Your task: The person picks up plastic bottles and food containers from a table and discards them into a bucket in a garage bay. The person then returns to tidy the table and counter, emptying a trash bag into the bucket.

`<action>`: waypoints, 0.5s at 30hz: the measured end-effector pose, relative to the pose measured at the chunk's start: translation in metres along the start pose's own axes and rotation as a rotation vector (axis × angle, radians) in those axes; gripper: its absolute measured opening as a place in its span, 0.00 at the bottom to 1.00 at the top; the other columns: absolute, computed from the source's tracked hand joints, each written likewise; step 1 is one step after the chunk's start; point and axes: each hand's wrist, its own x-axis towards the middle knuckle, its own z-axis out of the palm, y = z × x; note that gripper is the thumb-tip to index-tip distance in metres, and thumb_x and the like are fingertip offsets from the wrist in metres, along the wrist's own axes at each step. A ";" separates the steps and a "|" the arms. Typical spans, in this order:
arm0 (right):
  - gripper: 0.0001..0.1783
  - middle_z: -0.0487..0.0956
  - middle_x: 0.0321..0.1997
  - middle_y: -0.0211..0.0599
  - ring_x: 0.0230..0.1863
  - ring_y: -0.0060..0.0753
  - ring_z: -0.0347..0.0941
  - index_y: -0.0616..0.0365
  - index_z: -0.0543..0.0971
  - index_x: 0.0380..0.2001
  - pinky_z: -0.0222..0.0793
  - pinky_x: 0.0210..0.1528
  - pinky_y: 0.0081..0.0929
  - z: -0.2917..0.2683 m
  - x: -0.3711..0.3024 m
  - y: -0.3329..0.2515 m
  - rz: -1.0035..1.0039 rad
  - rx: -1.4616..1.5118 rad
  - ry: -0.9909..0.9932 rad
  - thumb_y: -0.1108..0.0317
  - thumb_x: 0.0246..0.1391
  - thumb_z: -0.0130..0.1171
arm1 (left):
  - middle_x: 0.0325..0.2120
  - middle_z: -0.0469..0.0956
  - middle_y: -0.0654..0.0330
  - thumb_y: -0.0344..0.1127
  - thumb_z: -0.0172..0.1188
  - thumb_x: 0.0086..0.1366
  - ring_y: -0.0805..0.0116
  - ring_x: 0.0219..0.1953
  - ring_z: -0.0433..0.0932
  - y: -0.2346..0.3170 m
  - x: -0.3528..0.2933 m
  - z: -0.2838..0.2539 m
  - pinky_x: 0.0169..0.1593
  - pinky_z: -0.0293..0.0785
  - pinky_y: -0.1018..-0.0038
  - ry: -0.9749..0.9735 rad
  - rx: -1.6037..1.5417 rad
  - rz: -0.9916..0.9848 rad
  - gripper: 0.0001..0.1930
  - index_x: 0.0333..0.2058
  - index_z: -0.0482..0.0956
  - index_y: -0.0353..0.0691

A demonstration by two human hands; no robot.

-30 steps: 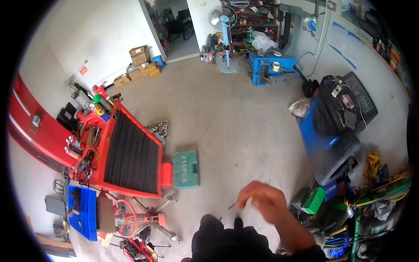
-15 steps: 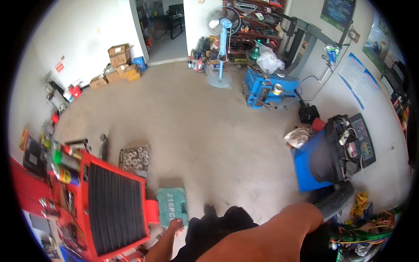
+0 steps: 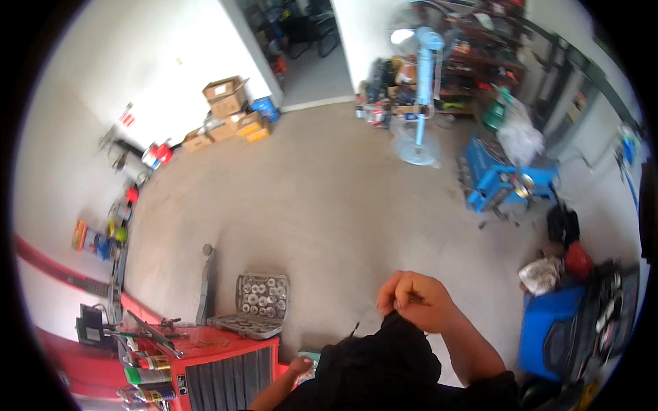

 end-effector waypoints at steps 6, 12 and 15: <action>0.03 0.80 0.39 0.38 0.37 0.30 0.76 0.59 0.75 0.33 0.73 0.42 0.28 -0.094 0.193 0.097 0.421 -0.402 -0.133 0.77 0.56 0.53 | 0.18 0.77 0.56 0.37 0.48 0.65 0.63 0.17 0.75 0.068 -0.017 -0.016 0.22 0.73 0.61 -0.072 -0.271 -0.501 0.13 0.25 0.79 0.42; 0.09 0.81 0.38 0.45 0.44 0.46 0.78 0.57 0.79 0.38 0.73 0.48 0.38 -0.249 0.356 0.257 0.628 -0.995 -0.162 0.66 0.55 0.57 | 0.18 0.76 0.56 0.38 0.45 0.66 0.58 0.16 0.75 0.148 0.158 -0.079 0.20 0.72 0.57 -0.177 -0.317 -0.524 0.16 0.25 0.79 0.41; 0.15 0.81 0.40 0.48 0.46 0.49 0.77 0.58 0.80 0.37 0.72 0.47 0.43 -0.380 0.331 0.329 0.966 -1.367 -0.193 0.60 0.60 0.48 | 0.18 0.76 0.55 0.38 0.43 0.67 0.55 0.15 0.75 0.228 0.311 -0.186 0.19 0.72 0.55 -0.226 -0.233 -0.457 0.17 0.26 0.79 0.40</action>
